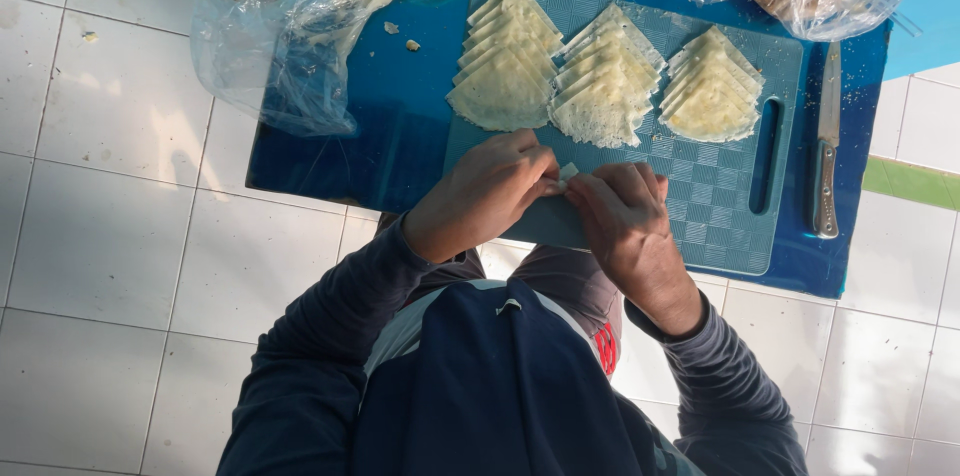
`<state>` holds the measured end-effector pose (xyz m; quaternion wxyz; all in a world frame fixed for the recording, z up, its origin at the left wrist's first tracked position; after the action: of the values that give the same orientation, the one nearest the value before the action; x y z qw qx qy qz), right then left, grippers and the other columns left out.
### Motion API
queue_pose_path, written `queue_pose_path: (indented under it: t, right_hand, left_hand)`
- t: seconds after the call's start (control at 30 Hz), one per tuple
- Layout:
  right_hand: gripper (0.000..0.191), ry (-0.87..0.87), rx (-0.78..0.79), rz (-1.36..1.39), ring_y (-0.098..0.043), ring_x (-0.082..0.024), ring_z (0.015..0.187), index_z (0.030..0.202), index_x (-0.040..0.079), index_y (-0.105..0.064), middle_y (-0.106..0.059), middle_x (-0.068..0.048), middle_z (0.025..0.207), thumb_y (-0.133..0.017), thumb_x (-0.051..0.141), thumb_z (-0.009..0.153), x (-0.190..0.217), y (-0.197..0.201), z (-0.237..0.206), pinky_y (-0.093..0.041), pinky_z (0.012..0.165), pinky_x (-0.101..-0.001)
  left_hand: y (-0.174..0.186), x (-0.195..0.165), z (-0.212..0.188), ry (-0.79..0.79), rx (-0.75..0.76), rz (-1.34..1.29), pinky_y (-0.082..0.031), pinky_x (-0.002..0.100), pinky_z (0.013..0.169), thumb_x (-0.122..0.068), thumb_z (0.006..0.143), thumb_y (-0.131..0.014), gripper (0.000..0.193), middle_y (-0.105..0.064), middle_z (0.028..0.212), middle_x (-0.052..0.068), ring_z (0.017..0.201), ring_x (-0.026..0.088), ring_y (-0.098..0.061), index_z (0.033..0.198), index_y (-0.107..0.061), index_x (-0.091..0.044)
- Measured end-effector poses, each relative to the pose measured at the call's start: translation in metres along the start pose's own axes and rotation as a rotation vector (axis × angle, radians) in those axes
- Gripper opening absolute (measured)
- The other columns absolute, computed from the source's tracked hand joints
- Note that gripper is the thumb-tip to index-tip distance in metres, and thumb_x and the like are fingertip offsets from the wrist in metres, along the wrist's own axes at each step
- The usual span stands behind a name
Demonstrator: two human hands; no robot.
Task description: The person sits at a low table and folds triangular pastry wrappers one at a time, spooning a brown filling from a plastic bag onto each wrapper and pinching the edges closed, stacking the finished pastries in rows on a cutting board.
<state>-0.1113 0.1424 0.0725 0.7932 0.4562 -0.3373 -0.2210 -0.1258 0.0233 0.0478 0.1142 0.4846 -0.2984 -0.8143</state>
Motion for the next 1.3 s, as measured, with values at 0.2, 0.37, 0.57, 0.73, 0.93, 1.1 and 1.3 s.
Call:
queue_pose_path:
  t: [0.2, 0.37, 0.57, 0.73, 0.93, 1.1, 1.3]
  right_hand:
    - [0.025, 0.052, 0.034, 0.090, -0.062, -0.028, 0.093, 0.113, 0.000, -0.067, -0.066, -0.009, 0.101, -0.077, 0.007, 0.092, 0.003, 0.005, 0.003, -0.040, 0.088, -0.0410]
    - [0.020, 0.022, 0.014, 0.015, -0.062, -0.028, 0.091, 0.109, 0.004, -0.070, -0.066, -0.009, 0.099, -0.078, 0.006, 0.091, 0.002, 0.004, 0.005, -0.042, 0.086, -0.0399]
    - [0.021, 0.018, -0.051, -0.019, -0.062, -0.028, 0.093, 0.112, 0.003, -0.069, -0.065, -0.011, 0.103, -0.077, 0.004, 0.093, 0.003, 0.004, 0.000, -0.045, 0.088, -0.0403]
    - [0.024, 0.048, -0.049, 0.019, -0.063, -0.027, 0.092, 0.113, 0.003, -0.069, -0.068, -0.008, 0.104, -0.079, 0.005, 0.091, 0.002, 0.006, 0.002, -0.045, 0.088, -0.0399]
    - [0.035, 0.091, -0.026, -0.128, -0.065, -0.027, 0.099, 0.123, 0.001, -0.067, -0.067, -0.010, 0.109, -0.074, 0.003, 0.089, 0.014, 0.008, 0.005, -0.045, 0.093, -0.0400]
    - [0.046, 0.126, 0.024, -0.325, -0.064, -0.027, 0.115, 0.138, -0.003, -0.063, -0.065, -0.014, 0.126, -0.066, 0.006, 0.093, 0.025, 0.002, 0.003, -0.045, 0.103, -0.0406]
    - [0.049, 0.113, 0.032, -0.322, -0.057, -0.031, 0.114, 0.141, -0.003, -0.061, -0.061, -0.014, 0.125, -0.069, 0.015, 0.096, 0.018, -0.002, 0.007, -0.043, 0.098, -0.0453]
  left_hand:
    - [0.005, 0.002, 0.005, 0.030, -0.008, 0.006, -0.050, 0.045, 0.075, -0.017, 0.090, -0.077, 0.018, -0.061, 0.089, 0.012, 0.088, 0.034, -0.064, 0.090, -0.063, -0.005]
    - [0.008, 0.000, 0.003, 0.035, -0.055, 0.002, -0.051, 0.043, 0.077, -0.011, 0.093, -0.076, 0.014, -0.059, 0.096, 0.011, 0.093, 0.032, -0.064, 0.097, -0.064, -0.004]
    - [0.008, -0.010, -0.009, -0.018, -0.118, 0.048, -0.052, 0.041, 0.078, -0.011, 0.097, -0.073, 0.013, -0.057, 0.099, 0.010, 0.094, 0.029, -0.063, 0.102, -0.065, -0.003]
    - [0.005, -0.008, -0.007, 0.021, -0.121, 0.088, -0.052, 0.039, 0.077, -0.010, 0.098, -0.072, 0.011, -0.057, 0.097, 0.010, 0.093, 0.028, -0.063, 0.102, -0.065, -0.002]
    - [0.015, -0.013, -0.008, 0.000, -0.237, 0.098, -0.053, 0.041, 0.081, -0.007, 0.096, -0.072, 0.011, -0.059, 0.102, 0.012, 0.097, 0.030, -0.063, 0.104, -0.067, -0.002]
    - [0.013, -0.007, -0.011, 0.032, -0.273, 0.065, -0.055, 0.038, 0.082, -0.006, 0.101, -0.071, 0.014, -0.061, 0.106, 0.012, 0.098, 0.028, -0.066, 0.113, -0.067, -0.001]
    - [0.015, -0.002, -0.012, 0.065, -0.284, 0.005, -0.055, 0.038, 0.081, -0.004, 0.101, -0.068, 0.020, -0.060, 0.111, 0.015, 0.099, 0.030, -0.066, 0.120, -0.066, 0.001]
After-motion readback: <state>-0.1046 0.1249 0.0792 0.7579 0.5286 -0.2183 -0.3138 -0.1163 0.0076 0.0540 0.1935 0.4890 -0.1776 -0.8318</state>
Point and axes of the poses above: each hand's wrist, its own z-axis towards the middle knuckle, its own y-axis out of the back of the hand, x = y × z, the point moved 10 cm from there along z, towards the middle knuckle
